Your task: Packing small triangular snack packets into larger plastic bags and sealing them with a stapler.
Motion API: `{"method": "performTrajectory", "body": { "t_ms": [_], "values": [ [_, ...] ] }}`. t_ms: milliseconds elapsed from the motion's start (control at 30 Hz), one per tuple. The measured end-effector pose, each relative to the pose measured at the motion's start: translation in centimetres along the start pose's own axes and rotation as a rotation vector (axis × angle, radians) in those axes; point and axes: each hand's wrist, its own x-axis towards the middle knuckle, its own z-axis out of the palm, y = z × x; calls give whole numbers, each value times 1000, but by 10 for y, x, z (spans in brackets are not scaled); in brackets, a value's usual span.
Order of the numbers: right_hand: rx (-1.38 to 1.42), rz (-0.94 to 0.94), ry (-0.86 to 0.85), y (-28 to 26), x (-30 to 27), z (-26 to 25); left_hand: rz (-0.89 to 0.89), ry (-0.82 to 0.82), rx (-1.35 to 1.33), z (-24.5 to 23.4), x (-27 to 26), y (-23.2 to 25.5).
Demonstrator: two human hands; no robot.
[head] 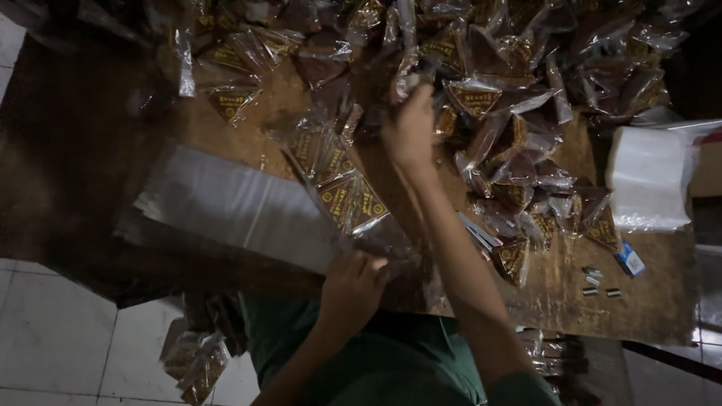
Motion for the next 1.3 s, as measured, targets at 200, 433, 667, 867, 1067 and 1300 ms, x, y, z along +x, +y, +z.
{"method": "performTrajectory", "body": {
  "t_ms": [200,433,667,867,1067,1300],
  "values": [
    [69,-331,35,-4,-144,-69,-105,-141,70,24,-18,-20],
    [-293,-81,-191,47,-236,-110,64,34,157,-9,-7,-4],
    [273,224,-529,6,-249,-107,22,123,-52,-18,2,22],
    [944,986,-248,9,-230,-104,70,34,-64,-37,18,25],
    [-350,138,-332,47,-252,-128,44,46,-73,-3,0,20],
    [151,354,-289,-17,-243,-112,18,112,-293,-3,8,26]
  ]
}}
